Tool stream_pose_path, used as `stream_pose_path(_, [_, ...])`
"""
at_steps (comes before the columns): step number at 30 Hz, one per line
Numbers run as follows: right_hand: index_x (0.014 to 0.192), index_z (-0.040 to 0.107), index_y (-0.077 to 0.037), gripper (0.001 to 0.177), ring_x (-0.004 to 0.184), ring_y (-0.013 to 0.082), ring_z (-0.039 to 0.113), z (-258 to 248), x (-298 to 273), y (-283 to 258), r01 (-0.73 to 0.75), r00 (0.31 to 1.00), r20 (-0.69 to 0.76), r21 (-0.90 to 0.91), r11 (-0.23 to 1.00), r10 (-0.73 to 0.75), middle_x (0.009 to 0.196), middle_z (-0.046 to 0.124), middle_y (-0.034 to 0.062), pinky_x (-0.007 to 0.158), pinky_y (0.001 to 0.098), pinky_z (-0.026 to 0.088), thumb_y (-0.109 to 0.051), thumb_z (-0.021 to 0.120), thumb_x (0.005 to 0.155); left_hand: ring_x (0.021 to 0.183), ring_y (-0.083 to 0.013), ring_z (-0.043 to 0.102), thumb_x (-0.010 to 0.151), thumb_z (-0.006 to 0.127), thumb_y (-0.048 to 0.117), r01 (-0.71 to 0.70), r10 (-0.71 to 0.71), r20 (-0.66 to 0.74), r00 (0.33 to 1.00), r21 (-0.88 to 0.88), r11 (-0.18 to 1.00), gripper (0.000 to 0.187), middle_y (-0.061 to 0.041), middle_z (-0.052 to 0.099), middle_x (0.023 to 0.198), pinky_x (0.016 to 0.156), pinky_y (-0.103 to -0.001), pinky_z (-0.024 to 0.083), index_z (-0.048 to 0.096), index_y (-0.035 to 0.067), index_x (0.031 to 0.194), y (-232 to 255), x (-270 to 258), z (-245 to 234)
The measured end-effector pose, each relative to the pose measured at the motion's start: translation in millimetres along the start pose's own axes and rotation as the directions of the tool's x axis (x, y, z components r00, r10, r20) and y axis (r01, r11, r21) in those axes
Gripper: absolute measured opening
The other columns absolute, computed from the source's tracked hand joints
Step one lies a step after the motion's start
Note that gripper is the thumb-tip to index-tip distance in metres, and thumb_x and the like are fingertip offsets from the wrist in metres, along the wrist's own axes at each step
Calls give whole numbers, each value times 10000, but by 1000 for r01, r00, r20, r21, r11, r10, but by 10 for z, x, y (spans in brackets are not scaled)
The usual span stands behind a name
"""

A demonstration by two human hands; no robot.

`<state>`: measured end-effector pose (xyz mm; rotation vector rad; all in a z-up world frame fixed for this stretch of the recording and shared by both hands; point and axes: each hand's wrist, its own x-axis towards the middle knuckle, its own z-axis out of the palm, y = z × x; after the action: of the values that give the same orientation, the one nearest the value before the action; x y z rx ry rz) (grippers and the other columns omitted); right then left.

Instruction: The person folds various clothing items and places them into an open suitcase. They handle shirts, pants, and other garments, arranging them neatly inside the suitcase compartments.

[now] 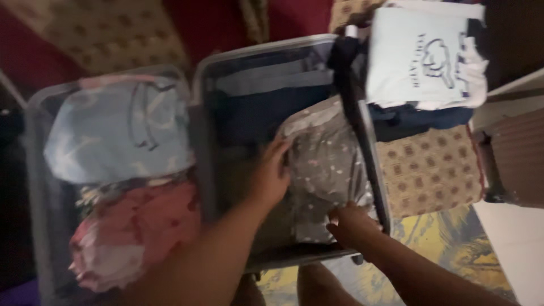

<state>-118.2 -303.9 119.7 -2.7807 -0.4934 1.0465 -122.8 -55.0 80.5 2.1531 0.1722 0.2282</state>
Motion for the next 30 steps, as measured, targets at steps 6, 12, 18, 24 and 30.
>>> stream_pose_path(6, [1059,738,-118,213,999,271,751,278,-92,-1305,60,998,9,355,933,-68,1038,770,118,896,401,595,-243,662,904,1356,-398,465,815,671,22,285,-212,-480,851,85,955,626,-217,509,1483,1119,-455,384,533,91,1423,-361,-1127,-1059])
stream_pose_path(12, [1304,601,-144,453,1111,281,707,743,-196,-2790,273,913,80,611,743,-401,1221,717,120,938,392,565,-284,684,881,1192,-386,525,862,634,109,728,-813,-431,392,-394,560,621,-209,558,1375,984,-461,430,476,121,1462,-1124,-1851,-1809])
stream_pose_path(18, [1455,464,-236,856,1349,324,491,1205,530,-3497,472,871,309,-306,826,-383,1441,529,76,1186,525,289,-524,839,741,1028,-374,585,909,597,196,724,-882,76,465,-606,330,621,-201,607,1267,848,-468,476,419,152,1502,-1566,-1835,-1984])
stream_pose_path(24, [1405,556,-217,816,1238,341,629,1394,710,-3659,-66,988,147,75,995,54,1368,642,56,1028,446,525,-535,824,703,864,-362,644,956,561,283,789,-781,140,608,-213,576,627,-193,656,1158,713,-474,522,362,183,1542,-1333,-1923,-2402])
stream_pose_path(30, [1334,601,-112,581,1134,323,682,1198,361,-3715,-73,957,255,677,732,-141,1281,687,121,958,439,564,-368,720,826,812,-346,693,1057,491,403,783,-794,97,600,128,608,425,-194,709,1061,718,-474,556,486,172,1414,-1521,-1955,-2520])
